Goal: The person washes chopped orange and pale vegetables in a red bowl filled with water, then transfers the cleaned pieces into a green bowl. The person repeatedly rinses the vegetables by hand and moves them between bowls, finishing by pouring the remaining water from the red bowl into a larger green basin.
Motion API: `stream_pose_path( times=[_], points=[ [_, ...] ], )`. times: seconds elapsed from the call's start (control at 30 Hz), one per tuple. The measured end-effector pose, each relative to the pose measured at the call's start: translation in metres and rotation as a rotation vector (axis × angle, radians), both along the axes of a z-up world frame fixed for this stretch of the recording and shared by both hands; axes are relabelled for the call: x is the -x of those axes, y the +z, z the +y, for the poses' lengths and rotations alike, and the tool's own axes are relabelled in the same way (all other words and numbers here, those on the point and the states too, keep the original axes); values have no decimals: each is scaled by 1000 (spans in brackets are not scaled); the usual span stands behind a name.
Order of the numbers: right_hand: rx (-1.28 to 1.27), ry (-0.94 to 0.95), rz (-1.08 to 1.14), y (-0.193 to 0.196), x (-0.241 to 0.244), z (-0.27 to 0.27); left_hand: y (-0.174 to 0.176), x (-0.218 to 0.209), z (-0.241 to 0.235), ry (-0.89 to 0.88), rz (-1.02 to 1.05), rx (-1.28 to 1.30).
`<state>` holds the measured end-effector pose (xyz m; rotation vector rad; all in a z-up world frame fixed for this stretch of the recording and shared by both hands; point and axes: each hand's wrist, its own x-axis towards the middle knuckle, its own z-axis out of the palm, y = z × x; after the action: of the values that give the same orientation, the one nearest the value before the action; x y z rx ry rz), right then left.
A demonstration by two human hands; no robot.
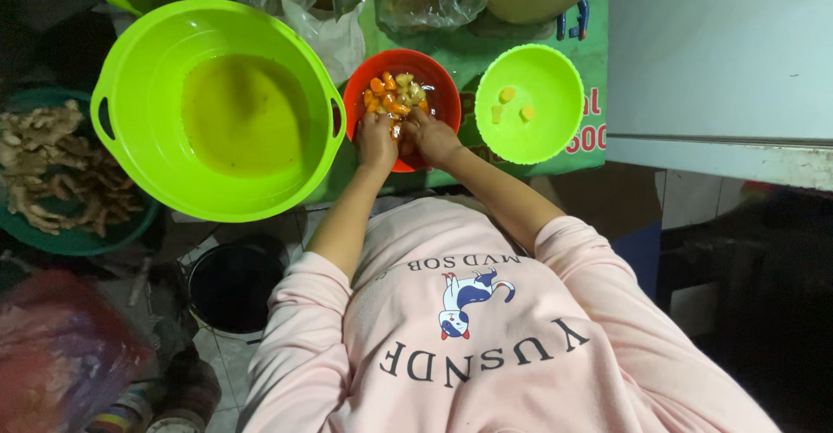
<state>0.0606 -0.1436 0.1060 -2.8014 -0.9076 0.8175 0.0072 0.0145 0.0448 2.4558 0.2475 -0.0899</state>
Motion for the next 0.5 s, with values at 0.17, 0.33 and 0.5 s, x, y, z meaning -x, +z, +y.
stream_pose_path(
  times=[0.17, 0.33, 0.5],
  points=[
    [72, 30, -89, -16, 2, -8, 4, -7, 0, -203, 34, -288],
    [38, -34, -107, -25, 0, -8, -8, -16, -4, -164, 36, -272],
    [88, 133, -30, -27, -4, -5, -8, -12, -4, -238, 133, -130]
  ],
)
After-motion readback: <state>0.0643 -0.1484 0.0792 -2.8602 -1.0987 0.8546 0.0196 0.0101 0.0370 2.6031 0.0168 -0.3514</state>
